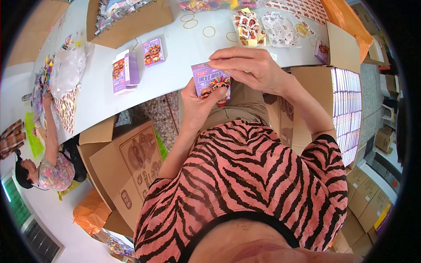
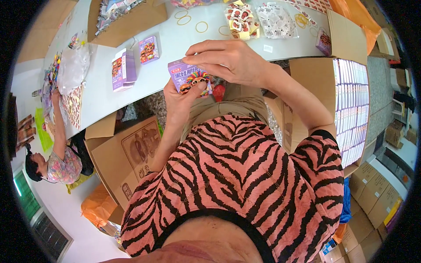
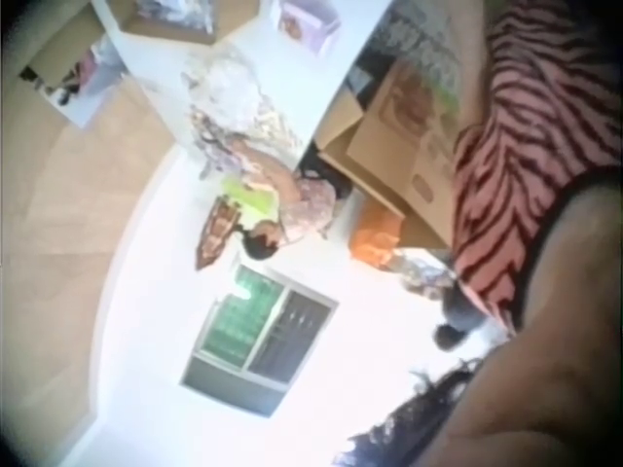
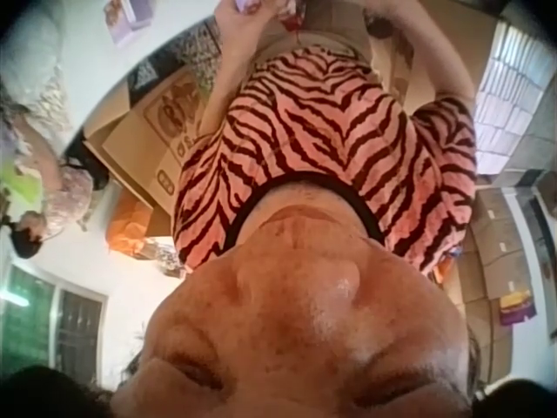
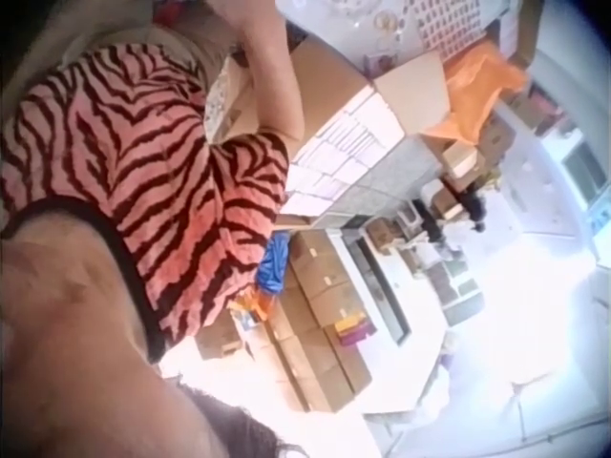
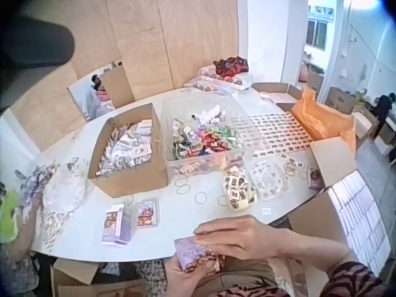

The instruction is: Packaging small toy components into boxes and securing them with rubber bands.

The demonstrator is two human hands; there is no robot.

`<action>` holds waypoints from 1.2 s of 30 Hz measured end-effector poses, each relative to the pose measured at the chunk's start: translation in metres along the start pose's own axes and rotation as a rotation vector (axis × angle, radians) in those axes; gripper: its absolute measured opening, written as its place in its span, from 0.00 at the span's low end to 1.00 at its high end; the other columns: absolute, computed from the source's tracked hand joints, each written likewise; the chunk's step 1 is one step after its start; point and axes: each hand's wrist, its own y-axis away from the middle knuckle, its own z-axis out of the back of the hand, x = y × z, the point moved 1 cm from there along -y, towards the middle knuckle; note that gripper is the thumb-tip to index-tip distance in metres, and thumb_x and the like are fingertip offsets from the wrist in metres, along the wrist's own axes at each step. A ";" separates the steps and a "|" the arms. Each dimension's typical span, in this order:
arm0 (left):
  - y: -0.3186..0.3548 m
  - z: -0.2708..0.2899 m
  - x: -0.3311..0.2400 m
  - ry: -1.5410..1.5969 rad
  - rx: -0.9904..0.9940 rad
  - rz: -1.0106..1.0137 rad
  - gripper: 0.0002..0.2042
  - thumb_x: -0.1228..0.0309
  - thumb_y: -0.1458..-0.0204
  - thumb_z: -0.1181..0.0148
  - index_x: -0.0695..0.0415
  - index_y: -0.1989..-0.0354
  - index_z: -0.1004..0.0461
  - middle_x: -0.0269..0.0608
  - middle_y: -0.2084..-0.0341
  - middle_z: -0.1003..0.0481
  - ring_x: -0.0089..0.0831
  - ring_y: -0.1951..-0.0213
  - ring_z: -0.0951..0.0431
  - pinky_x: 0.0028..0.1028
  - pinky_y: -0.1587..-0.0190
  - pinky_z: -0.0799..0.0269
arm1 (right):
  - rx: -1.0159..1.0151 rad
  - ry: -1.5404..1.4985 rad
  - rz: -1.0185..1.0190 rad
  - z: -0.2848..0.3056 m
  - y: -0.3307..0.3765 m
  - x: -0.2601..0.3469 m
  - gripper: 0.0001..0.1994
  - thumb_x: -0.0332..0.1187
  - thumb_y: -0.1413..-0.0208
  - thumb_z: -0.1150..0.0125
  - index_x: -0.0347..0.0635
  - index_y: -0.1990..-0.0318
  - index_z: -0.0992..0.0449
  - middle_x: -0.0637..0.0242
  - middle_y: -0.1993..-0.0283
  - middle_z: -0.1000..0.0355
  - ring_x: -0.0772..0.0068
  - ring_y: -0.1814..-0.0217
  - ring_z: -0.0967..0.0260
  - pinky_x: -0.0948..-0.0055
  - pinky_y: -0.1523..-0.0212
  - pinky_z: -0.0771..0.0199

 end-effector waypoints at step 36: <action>-0.005 0.004 -0.003 -0.031 0.049 0.041 0.17 0.79 0.55 0.35 0.66 0.55 0.29 0.41 0.65 0.23 0.22 0.64 0.24 0.23 0.61 0.26 | -0.109 0.024 -0.122 0.011 0.007 -0.005 0.07 0.23 0.49 0.40 0.38 0.62 0.21 0.65 0.65 0.22 0.73 0.66 0.24 0.77 0.66 0.23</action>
